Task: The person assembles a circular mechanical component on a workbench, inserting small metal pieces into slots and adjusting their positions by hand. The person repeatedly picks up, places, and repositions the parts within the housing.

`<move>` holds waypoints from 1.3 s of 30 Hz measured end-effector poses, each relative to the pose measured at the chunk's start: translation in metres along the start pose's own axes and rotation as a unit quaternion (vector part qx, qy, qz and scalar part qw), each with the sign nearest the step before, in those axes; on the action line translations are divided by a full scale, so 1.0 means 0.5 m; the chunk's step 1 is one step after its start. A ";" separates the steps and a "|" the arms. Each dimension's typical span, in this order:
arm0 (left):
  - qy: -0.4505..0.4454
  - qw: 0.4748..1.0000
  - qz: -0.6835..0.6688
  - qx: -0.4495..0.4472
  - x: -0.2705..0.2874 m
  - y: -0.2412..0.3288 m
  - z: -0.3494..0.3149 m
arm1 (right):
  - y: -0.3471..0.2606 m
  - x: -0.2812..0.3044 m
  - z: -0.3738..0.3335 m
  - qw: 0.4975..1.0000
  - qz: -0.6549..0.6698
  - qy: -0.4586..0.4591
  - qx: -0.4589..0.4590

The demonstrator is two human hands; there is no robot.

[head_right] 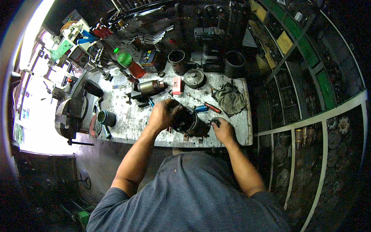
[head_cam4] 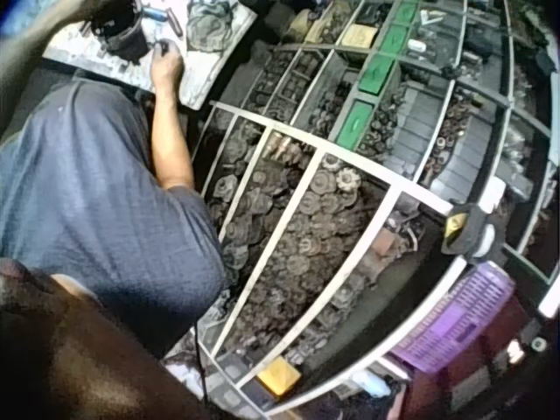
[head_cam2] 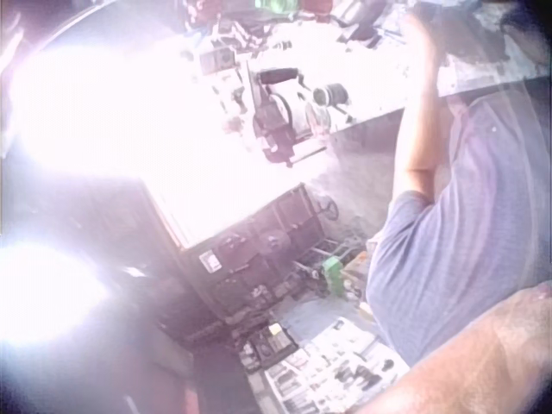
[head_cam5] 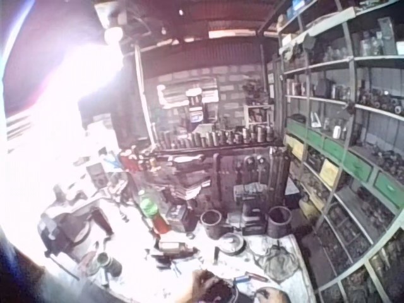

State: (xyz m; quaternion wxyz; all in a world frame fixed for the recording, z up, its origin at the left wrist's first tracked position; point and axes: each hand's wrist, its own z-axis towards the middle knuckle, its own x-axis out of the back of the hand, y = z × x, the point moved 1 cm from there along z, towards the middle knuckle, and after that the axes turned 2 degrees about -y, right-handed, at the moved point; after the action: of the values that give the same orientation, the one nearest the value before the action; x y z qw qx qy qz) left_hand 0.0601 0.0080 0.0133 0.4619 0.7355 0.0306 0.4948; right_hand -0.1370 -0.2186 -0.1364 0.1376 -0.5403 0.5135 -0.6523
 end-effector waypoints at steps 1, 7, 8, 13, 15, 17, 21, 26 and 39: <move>-0.001 1.000 0.015 -0.015 0.000 -0.001 0.014 | 0.003 -0.001 0.005 1.000 0.008 0.005 0.014; -0.114 0.985 -0.101 0.079 -0.002 -0.053 0.117 | 0.004 -0.001 0.018 0.999 -0.020 0.004 0.028; -0.134 0.973 -0.162 0.100 -0.005 -0.068 0.123 | 0.001 -0.001 0.018 0.999 -0.025 0.007 0.033; -0.191 0.884 -0.396 0.158 -0.013 -0.131 0.117 | -0.009 0.000 0.014 0.999 -0.024 0.019 0.023; -0.189 0.870 -0.425 0.161 -0.016 -0.138 0.109 | -0.007 0.000 0.014 0.999 -0.027 0.023 0.025; -0.190 0.871 -0.420 0.173 -0.016 -0.133 0.105 | -0.004 -0.001 0.017 0.999 -0.027 0.019 0.034; -0.161 0.930 -0.296 0.146 -0.013 -0.097 0.118 | 0.002 -0.005 0.023 0.999 -0.037 0.009 0.017; -0.149 0.952 -0.233 0.130 -0.026 -0.079 0.139 | -0.007 -0.006 0.032 0.999 -0.047 0.006 0.019; -0.054 0.934 -0.344 0.086 -0.014 -0.161 -0.121 | -0.014 -0.011 0.023 0.996 -0.069 0.046 0.025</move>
State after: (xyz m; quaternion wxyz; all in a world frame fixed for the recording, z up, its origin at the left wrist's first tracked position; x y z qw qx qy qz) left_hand 0.0439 0.0897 -0.0436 0.5399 0.7423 0.2989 0.2612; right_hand -0.1224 -0.2176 -0.1352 0.0818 -0.5399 0.4645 -0.6972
